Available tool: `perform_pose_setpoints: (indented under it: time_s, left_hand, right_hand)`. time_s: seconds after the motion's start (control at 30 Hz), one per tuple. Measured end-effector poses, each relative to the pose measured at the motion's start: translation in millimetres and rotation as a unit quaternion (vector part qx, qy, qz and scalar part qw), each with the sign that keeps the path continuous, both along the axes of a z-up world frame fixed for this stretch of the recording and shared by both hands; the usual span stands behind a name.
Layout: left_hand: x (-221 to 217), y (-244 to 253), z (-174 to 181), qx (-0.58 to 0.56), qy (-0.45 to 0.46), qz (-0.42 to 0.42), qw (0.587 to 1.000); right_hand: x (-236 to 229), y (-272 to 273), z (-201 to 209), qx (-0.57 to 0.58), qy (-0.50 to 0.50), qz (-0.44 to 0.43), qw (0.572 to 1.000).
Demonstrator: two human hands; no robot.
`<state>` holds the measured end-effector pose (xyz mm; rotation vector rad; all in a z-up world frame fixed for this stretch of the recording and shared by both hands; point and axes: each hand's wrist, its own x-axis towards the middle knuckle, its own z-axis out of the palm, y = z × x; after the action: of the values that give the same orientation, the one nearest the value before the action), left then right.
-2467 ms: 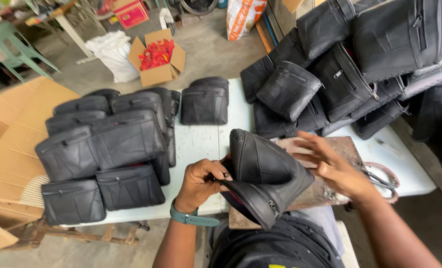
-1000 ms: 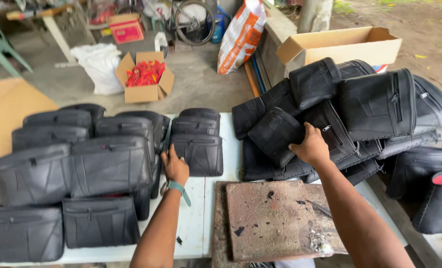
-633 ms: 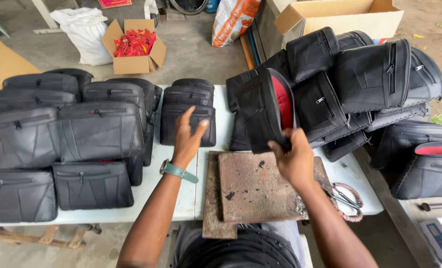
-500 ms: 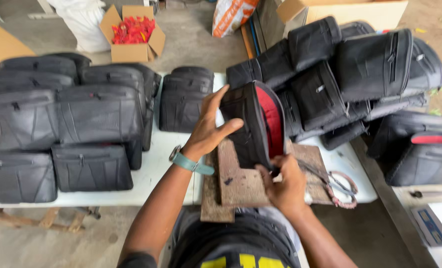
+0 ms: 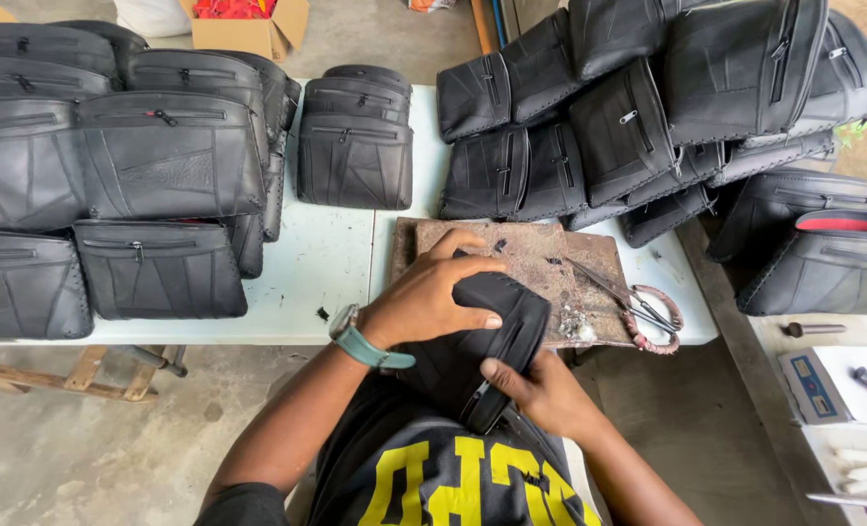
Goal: The person uses shears to trim excess threads and edges from black leather bags with red interiors. They handle each bag one at a time, rotate it to access different sides, and place the finished bag on a stack.
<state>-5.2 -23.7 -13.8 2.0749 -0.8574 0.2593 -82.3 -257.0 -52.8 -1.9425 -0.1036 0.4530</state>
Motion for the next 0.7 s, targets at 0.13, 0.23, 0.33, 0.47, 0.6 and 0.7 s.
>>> perform_pose_setpoints:
  time_s: [0.13, 0.23, 0.33, 0.47, 0.6, 0.7]
  left_hand:
    - [-8, 15, 6, -0.204, 0.020, 0.043, 0.978]
    - [-23, 30, -4, -0.350, 0.195, -0.035, 0.915]
    - [-38, 20, -24, -0.333, 0.197, -0.041, 0.921]
    - [-26, 24, -13, -0.349, 0.258, 0.012, 0.901]
    - [-16, 73, 37, -0.201, 0.263, -0.096, 0.939]
    - [-15, 82, 46, -0.049, 0.279, -0.153, 0.947]
  right_hand:
    - [9, -1, -8, 0.366, 0.015, -0.143, 0.920]
    - [23, -2, -2, 0.562, 0.036, -0.129, 0.816]
    - [27, 18, -5, 0.590, 0.084, -0.072, 0.800]
    - [13, 38, -21, 0.443, 0.192, -0.066, 0.873]
    - [2, -41, -23, 0.085, -0.027, 0.233, 0.969]
    - [31, -121, -35, -0.260, -0.251, -0.085, 0.929]
